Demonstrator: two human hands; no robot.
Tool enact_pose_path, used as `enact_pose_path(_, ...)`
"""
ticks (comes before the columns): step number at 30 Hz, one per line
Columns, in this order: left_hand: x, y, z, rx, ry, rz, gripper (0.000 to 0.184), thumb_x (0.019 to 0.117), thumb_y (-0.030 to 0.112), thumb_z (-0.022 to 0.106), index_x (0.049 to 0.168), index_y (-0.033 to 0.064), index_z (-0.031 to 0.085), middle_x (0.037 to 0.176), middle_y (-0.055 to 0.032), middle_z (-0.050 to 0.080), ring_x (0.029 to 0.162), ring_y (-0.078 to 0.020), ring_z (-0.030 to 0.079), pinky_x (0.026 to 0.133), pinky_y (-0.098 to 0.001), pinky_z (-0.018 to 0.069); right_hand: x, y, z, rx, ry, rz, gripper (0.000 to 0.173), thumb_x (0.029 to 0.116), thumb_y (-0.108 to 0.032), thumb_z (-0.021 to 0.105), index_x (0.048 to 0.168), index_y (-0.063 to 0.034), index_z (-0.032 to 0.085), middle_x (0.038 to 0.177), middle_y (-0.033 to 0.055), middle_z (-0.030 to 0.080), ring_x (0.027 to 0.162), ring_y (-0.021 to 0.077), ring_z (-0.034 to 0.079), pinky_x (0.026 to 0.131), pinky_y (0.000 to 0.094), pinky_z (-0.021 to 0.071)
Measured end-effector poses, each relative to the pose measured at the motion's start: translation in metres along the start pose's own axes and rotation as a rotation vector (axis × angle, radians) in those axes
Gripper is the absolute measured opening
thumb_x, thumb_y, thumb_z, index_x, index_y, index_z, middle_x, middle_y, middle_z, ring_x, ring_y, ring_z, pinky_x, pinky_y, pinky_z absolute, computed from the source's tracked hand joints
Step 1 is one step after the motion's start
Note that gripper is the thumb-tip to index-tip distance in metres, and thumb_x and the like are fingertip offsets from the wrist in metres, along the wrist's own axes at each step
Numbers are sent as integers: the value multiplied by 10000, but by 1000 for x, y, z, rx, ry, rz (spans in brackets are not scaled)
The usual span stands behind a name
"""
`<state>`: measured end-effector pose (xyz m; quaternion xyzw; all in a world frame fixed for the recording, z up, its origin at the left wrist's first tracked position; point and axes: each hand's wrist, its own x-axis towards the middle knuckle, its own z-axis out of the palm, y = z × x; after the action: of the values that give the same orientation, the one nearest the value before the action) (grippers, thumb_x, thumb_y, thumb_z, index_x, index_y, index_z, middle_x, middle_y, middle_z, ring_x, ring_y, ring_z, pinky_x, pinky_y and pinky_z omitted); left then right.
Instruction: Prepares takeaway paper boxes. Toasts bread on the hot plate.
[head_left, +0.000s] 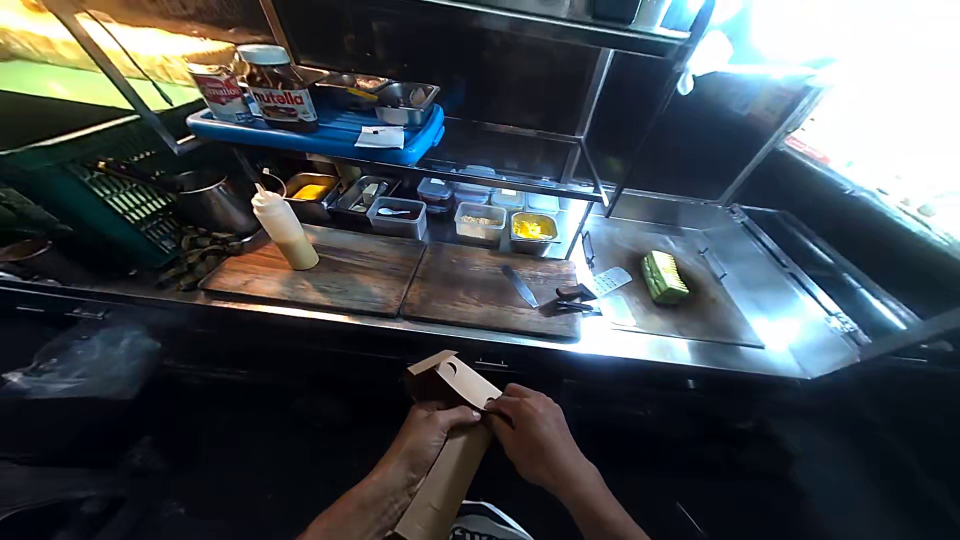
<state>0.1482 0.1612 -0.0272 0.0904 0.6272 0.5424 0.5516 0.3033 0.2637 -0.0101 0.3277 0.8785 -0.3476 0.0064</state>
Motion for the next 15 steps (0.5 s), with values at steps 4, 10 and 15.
enact_pose_path(4,-11,3,-9,25,62,112,242,720,-46,807,946,-14,725,922,-148,761,862,-243,748,783,-391,635,-8,6,42,65,440,-175,189,968,-241,639,1042,-147,786,942,32,733,854,163,718,744,379,609)
enact_pose_path(10,-20,4,-44,105,191,147,376,783,38,830,1109,-32,655,1003,-119,755,939,-201,740,841,-362,623,2,-18,88,-254,467,-409,304,915,-128,606,1177,-172,755,1194,44,698,1096,220,666,764,387,587)
enact_pose_path(15,-20,17,-81,108,157,191,220,996,188,663,1074,-16,691,1019,-103,755,991,-177,728,919,-365,599,14,-52,80,-243,246,-344,744,941,-634,545,1578,-266,432,1651,80,365,1524,292,322,1167,614,314)
